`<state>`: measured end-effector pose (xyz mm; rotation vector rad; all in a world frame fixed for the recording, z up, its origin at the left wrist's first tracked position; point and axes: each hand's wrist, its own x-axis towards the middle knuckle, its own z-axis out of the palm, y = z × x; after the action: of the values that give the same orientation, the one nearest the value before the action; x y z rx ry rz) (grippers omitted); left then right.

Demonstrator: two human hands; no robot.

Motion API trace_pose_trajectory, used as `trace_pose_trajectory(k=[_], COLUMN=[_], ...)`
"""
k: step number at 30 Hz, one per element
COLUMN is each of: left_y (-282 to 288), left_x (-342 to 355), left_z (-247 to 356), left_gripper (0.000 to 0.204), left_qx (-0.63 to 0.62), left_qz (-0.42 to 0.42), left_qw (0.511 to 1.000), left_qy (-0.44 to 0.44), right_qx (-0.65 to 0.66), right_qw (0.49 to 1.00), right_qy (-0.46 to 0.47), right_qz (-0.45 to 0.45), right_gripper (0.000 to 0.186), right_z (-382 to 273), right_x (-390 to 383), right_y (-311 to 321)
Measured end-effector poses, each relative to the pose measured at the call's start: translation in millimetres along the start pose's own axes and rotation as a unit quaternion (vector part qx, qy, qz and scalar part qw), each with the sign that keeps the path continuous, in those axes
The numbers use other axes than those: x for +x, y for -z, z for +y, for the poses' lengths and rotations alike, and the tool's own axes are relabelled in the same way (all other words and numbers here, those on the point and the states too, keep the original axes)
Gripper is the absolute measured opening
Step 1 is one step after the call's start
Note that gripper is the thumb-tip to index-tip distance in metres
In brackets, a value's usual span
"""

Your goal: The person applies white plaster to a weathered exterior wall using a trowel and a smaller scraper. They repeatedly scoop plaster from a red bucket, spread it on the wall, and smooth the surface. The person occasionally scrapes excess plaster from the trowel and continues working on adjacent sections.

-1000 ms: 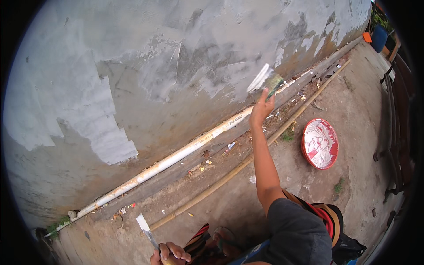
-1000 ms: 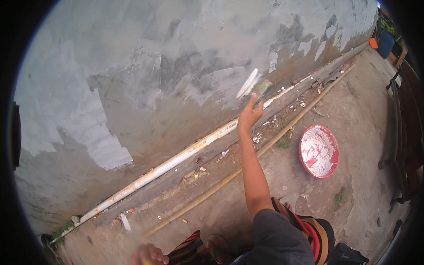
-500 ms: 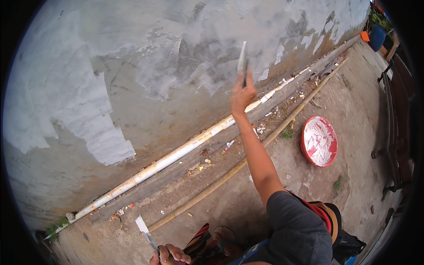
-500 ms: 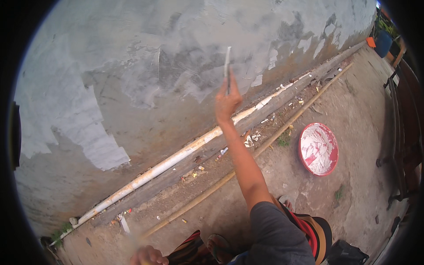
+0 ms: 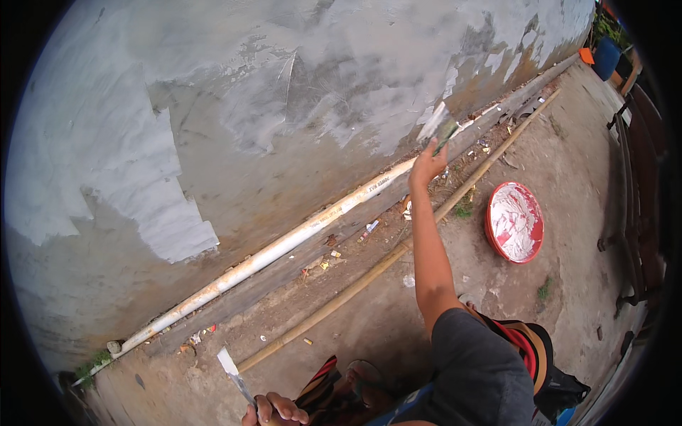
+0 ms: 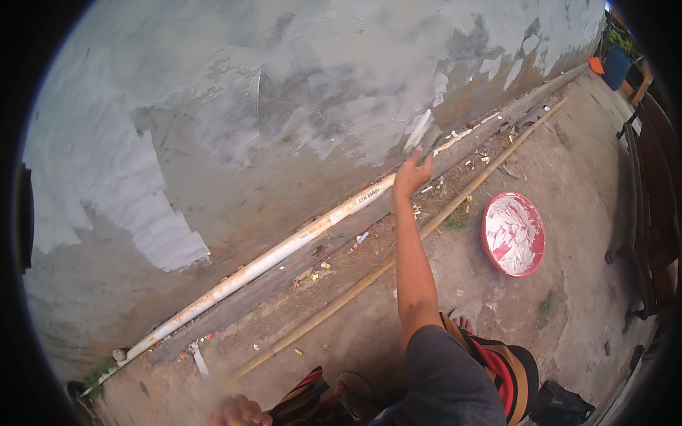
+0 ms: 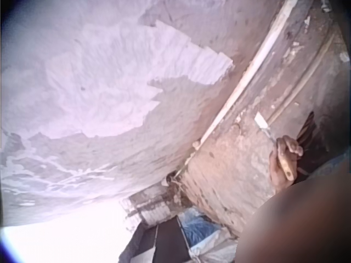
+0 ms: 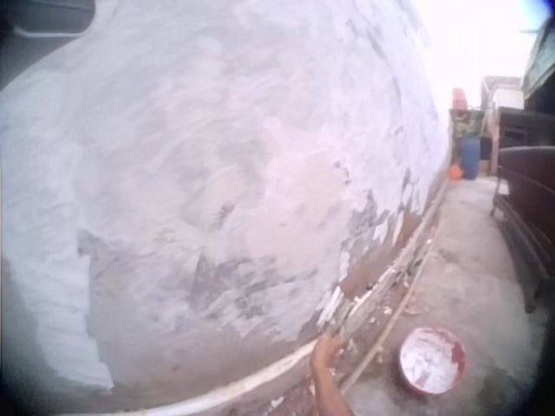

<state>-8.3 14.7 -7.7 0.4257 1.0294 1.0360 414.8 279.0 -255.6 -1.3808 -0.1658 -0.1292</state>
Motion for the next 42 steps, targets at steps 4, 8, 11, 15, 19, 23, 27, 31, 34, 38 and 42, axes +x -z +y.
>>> trace_pose_trajectory(k=[4, 8, 11, 15, 19, 23, 27, 31, 34, 38, 42], left_y=[4.3, 7.6, 5.3, 5.2, 4.3, 0.3, 4.4, 4.6, 11.0, 21.5, 33.1], left_x=[0.2, 3.5, 5.8, 8.2, 10.6, 9.7, 8.1, 7.3, 6.8, 3.0, 1.2], left_z=[2.0, 1.0, 1.7, -0.7, 0.5, 2.5, 1.1, 3.7, 5.4, 6.4, 8.1], left_gripper=[0.027, 0.028, 0.029, 0.030, 0.030, 0.030, 0.029, 0.029, 0.028, 0.029, 0.029], left_qx=[0.020, 0.015, 0.032, 0.012, 0.006, 0.030, 0.007, -0.007, -0.007, -0.020, -0.037], left_qz=[0.014, -0.001, 0.001, -0.013, -0.028, -0.018, -0.014, -0.011, -0.006, -0.012, -0.027], left_qw=[1.000, 1.000, 0.999, 1.000, 0.999, 0.999, 1.000, 1.000, 1.000, 1.000, 0.999], left_qy=[0.004, 0.009, 0.013, 0.019, 0.028, 0.024, 0.015, 0.019, 0.013, 0.006, -0.001], right_qx=[0.041, 0.104, 0.083, 0.022, 0.012, 0.103, 0.221, 0.271, 0.342, 0.355, 0.344], right_qw=[0.999, 0.994, 0.996, 1.000, 0.999, 0.991, 0.952, 0.934, 0.890, 0.894, 0.894], right_qy=[0.015, -0.015, -0.033, 0.001, 0.004, -0.021, -0.086, -0.157, -0.206, -0.160, -0.051], right_qz=[0.012, -0.012, -0.028, 0.004, -0.036, -0.084, -0.192, -0.174, -0.222, -0.221, -0.282], right_gripper=[0.032, 0.033, 0.039, 0.046, 0.047, 0.046, 0.050, 0.059, 0.068, 0.057, 0.045], right_z=[38.8, 51.1, 50.9, 38.6, 15.8, 3.0, -50.0, -66.4, -102.7, -119.2, -129.9], right_x=[68.7, 99.2, 102.3, 75.9, 52.8, 36.1, -6.5, -66.4, -116.2, -150.2, -161.8], right_y=[-3.3, -16.7, -22.0, -35.8, -36.3, -24.5, 6.1, -4.8, -15.2, -24.2, -31.2])
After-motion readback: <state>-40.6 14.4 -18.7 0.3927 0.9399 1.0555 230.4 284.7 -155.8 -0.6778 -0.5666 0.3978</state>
